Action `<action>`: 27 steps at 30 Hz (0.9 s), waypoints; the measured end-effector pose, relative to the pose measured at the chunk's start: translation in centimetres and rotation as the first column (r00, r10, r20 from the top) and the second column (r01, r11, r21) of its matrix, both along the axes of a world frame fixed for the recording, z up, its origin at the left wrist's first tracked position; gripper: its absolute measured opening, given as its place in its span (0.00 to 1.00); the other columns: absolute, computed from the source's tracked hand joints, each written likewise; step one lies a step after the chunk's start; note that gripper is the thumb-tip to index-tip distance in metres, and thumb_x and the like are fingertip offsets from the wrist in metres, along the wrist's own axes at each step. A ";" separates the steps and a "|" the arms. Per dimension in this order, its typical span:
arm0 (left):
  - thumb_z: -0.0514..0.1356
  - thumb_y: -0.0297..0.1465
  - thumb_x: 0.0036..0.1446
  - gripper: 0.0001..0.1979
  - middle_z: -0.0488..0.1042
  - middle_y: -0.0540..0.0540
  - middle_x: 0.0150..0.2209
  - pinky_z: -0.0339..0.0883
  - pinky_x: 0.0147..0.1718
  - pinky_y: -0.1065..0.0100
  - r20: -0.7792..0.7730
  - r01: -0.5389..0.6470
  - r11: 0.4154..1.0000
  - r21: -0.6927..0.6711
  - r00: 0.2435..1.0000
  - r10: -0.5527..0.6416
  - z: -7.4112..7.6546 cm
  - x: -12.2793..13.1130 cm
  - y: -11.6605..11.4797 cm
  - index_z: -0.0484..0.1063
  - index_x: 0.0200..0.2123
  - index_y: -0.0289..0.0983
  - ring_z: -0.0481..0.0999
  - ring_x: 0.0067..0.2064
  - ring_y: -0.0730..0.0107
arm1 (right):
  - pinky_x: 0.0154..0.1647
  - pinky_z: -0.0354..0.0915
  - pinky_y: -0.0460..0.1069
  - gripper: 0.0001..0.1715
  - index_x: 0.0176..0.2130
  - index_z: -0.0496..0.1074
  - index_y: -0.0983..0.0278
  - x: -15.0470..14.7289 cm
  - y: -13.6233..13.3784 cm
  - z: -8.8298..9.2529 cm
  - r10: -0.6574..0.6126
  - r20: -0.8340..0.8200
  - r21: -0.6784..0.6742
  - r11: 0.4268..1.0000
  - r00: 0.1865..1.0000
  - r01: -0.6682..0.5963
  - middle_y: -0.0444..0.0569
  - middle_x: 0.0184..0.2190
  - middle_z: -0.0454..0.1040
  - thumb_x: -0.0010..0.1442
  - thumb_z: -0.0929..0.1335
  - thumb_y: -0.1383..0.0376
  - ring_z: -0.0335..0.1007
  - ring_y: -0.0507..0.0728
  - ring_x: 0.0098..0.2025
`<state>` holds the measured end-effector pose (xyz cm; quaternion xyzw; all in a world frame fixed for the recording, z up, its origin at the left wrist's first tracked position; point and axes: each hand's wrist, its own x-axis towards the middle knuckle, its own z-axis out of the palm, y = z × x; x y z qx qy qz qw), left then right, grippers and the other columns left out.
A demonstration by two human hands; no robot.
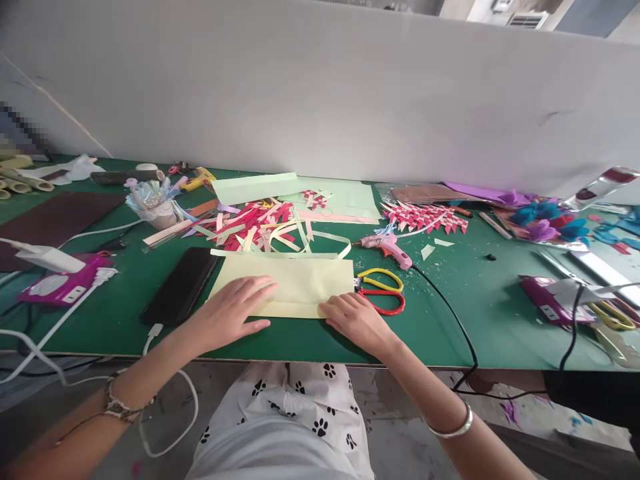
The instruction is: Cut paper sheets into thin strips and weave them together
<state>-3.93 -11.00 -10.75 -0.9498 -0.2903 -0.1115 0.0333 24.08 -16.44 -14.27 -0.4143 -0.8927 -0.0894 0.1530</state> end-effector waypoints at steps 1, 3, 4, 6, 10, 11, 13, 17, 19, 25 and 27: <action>0.52 0.41 0.59 0.24 0.66 0.39 0.53 0.63 0.47 0.58 -0.011 -0.017 0.998 -0.055 1.000 0.017 -1.2 0.2 -0.3 0.58 0.55 0.37 0.68 0.51 0.56 | 0.42 0.66 0.52 0.17 0.50 0.65 0.63 0.1 -0.1 -0.3 -0.054 -0.040 -0.100 0.994 0.998 0.050 0.53 0.42 0.73 0.61 0.63 0.65 0.70 0.57 0.41; 0.51 0.39 0.60 0.21 0.67 0.39 0.51 0.64 0.45 0.59 -0.013 -0.063 0.989 -0.134 0.998 0.061 -2.7 0.6 -0.7 0.60 0.54 0.37 0.69 0.49 0.57 | 0.43 0.66 0.52 0.22 0.53 0.62 0.64 0.1 -0.2 -0.3 -0.137 -0.100 -0.235 0.966 0.986 0.110 0.53 0.44 0.71 0.60 0.64 0.61 0.68 0.57 0.43; 0.51 0.38 0.61 0.19 0.68 0.40 0.49 0.65 0.43 0.60 -0.006 -0.075 0.985 -0.154 0.997 0.075 -3.0 0.7 -0.8 0.61 0.52 0.37 0.69 0.47 0.58 | 0.42 0.65 0.52 0.22 0.53 0.62 0.63 0.0 -0.1 -0.1 -0.157 -0.111 -0.274 0.954 0.981 0.121 0.53 0.43 0.71 0.59 0.65 0.61 0.68 0.57 0.43; 0.51 0.37 0.61 0.15 0.70 0.41 0.44 0.65 0.38 0.63 0.010 -0.080 0.982 -0.170 0.996 0.083 -3.1 0.9 -0.9 0.65 0.49 0.37 0.71 0.42 0.61 | 0.40 0.64 0.51 0.17 0.50 0.65 0.62 -0.2 0.2 0.4 -0.157 -0.094 -0.319 0.940 0.983 0.120 0.50 0.39 0.72 0.60 0.64 0.64 0.68 0.56 0.40; 0.51 0.33 0.62 0.10 0.72 0.46 0.36 0.63 0.33 0.68 0.016 -0.041 0.987 -0.155 0.999 0.044 -2.3 0.9 -0.4 0.69 0.40 0.37 0.73 0.34 0.67 | 0.40 0.56 0.51 0.13 0.37 0.70 0.63 -0.5 0.5 1.2 -0.130 -0.010 -0.288 0.950 0.992 0.121 0.46 0.30 0.71 0.63 0.59 0.71 0.66 0.53 0.32; 0.50 0.31 0.62 0.09 0.72 0.47 0.35 0.62 0.33 0.68 0.015 -0.030 0.989 -0.146 0.999 0.032 -2.1 0.8 -0.3 0.69 0.38 0.37 0.73 0.34 0.68 | 0.42 0.54 0.52 0.15 0.36 0.71 0.63 -0.5 0.4 1.2 -0.137 0.000 -0.246 0.960 0.991 0.132 0.45 0.29 0.70 0.63 0.58 0.73 0.65 0.52 0.31; 0.49 0.29 0.62 0.10 0.72 0.47 0.32 0.61 0.33 0.67 0.014 -0.022 0.992 -0.123 1.000 0.024 -1.9 0.5 -0.4 0.70 0.35 0.36 0.72 0.34 0.68 | 0.46 0.50 0.54 0.16 0.36 0.71 0.63 -0.2 -0.1 1.1 -0.169 0.004 -0.130 0.977 0.986 0.168 0.46 0.28 0.70 0.62 0.57 0.76 0.65 0.52 0.31; 0.47 0.24 0.62 0.12 0.71 0.47 0.30 0.59 0.32 0.66 -0.033 0.030 0.999 -0.033 0.999 -0.031 -1.8 -0.2 -1.4 0.69 0.32 0.36 0.71 0.32 0.68 | 0.48 0.49 0.55 0.17 0.36 0.71 0.62 0.3 -1.4 0.1 -0.227 0.041 0.038 0.973 0.973 0.226 0.48 0.33 0.72 0.61 0.58 0.77 0.65 0.55 0.37; 0.48 0.23 0.61 0.11 0.71 0.48 0.29 0.60 0.31 0.67 -0.065 0.056 0.998 0.002 0.996 -0.055 -1.8 -0.5 -2.0 0.68 0.32 0.36 0.71 0.31 0.69 | 0.45 0.52 0.53 0.15 0.36 0.71 0.62 0.4 -1.9 -0.5 -0.251 0.058 0.059 0.967 0.966 0.247 0.50 0.37 0.72 0.61 0.59 0.75 0.64 0.56 0.38; 0.47 0.20 0.60 0.12 0.69 0.50 0.25 0.59 0.27 0.68 -0.078 0.049 0.994 0.099 0.996 -0.042 -1.7 -1.6 -3.1 0.66 0.31 0.37 0.69 0.26 0.71 | 0.30 0.55 0.48 0.15 0.33 0.74 0.62 0.2 -2.0 -1.0 -0.384 -0.081 0.208 0.896 0.920 0.393 0.51 0.30 0.68 0.59 0.61 0.74 0.59 0.55 0.29; 0.46 0.19 0.60 0.12 0.68 0.51 0.25 0.59 0.26 0.68 -0.062 0.081 0.982 0.168 0.996 -0.071 -1.5 -1.6 -3.7 0.66 0.32 0.37 0.69 0.25 0.72 | 0.28 0.54 0.47 0.15 0.34 0.74 0.61 0.0 -1.6 -0.9 -0.406 -0.170 0.237 0.867 0.898 0.437 0.47 0.23 0.64 0.60 0.60 0.72 0.58 0.53 0.25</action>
